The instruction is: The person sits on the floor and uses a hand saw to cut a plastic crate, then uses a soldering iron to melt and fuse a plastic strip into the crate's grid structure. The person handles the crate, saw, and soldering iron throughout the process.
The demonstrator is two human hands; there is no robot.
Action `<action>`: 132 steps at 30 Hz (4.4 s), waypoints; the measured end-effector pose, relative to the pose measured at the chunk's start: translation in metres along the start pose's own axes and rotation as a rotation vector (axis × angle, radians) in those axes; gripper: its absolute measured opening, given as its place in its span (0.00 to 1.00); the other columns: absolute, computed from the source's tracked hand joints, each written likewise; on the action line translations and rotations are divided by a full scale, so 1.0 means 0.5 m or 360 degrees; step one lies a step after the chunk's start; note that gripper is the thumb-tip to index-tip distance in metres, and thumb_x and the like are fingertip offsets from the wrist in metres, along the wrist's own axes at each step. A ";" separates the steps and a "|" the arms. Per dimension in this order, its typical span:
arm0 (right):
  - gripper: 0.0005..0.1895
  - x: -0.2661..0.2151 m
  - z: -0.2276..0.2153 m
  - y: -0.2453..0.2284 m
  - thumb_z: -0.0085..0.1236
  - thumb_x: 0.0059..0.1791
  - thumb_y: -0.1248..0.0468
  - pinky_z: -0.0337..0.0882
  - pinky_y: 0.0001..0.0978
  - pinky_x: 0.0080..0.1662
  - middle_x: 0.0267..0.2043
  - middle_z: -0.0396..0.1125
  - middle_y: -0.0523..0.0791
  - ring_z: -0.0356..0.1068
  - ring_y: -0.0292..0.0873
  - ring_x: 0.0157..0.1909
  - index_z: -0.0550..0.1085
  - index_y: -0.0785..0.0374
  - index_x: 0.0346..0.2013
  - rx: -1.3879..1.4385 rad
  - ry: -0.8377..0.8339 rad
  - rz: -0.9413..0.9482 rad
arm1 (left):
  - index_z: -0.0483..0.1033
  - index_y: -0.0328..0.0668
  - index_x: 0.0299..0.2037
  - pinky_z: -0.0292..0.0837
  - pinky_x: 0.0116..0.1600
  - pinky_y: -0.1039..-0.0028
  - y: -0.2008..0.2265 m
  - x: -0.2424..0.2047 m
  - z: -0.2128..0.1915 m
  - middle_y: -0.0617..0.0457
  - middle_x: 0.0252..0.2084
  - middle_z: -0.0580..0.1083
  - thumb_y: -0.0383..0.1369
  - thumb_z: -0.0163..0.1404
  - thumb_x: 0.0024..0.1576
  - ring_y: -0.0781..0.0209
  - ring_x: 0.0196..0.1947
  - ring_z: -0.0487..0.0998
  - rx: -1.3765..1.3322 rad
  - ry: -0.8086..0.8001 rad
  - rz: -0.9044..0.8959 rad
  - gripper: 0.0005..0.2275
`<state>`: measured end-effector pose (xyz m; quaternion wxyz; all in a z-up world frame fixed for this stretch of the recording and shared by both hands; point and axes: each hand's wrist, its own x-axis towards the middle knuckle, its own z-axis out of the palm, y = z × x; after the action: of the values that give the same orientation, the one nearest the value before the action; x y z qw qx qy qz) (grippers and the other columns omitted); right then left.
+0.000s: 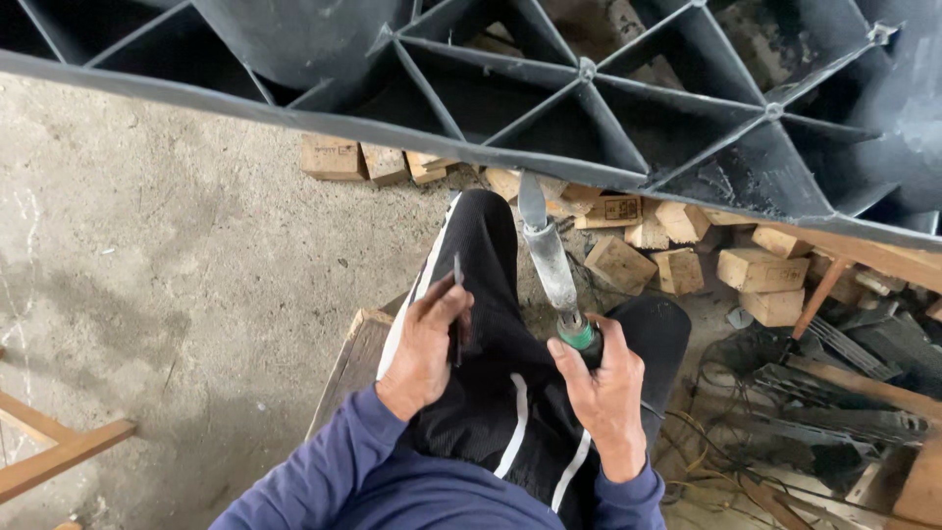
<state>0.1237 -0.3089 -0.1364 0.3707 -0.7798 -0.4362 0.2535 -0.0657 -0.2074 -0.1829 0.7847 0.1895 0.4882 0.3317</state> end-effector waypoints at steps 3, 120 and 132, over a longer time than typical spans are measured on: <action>0.22 -0.009 -0.009 -0.002 0.61 0.51 0.60 0.75 0.29 0.42 0.36 0.77 0.49 0.78 0.40 0.38 0.69 0.70 0.54 0.0362 -0.0039 -0.0167 | 0.68 0.29 0.70 0.65 0.34 0.76 0.024 -0.030 0.028 0.50 0.34 0.69 0.37 0.49 0.64 0.67 0.30 0.67 0.0384 0.0113 0.0157 0.26; 0.27 0.044 -0.038 0.029 0.59 0.52 0.54 0.75 0.35 0.43 0.42 0.75 0.52 0.79 0.50 0.42 0.70 0.68 0.60 -0.0257 -0.0001 -0.0330 | 0.70 0.44 0.40 0.60 0.47 0.74 0.200 0.146 0.161 0.63 0.36 0.64 0.42 0.64 0.55 0.72 0.38 0.61 -0.0076 -0.0411 0.0793 0.16; 0.20 -0.013 -0.031 0.093 0.65 0.45 0.60 0.74 0.32 0.37 0.33 0.74 0.49 0.77 0.44 0.32 0.74 0.66 0.48 -0.0154 0.0284 -0.0188 | 0.71 0.47 0.35 0.57 0.48 0.73 0.187 0.172 0.152 0.64 0.34 0.61 0.46 0.62 0.55 0.71 0.38 0.59 -0.0016 -0.0440 0.0716 0.15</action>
<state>0.1543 -0.3361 -0.1638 0.3842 -0.7892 -0.4584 0.1393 -0.0032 -0.0787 -0.1457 0.7515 0.3328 0.3203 0.4712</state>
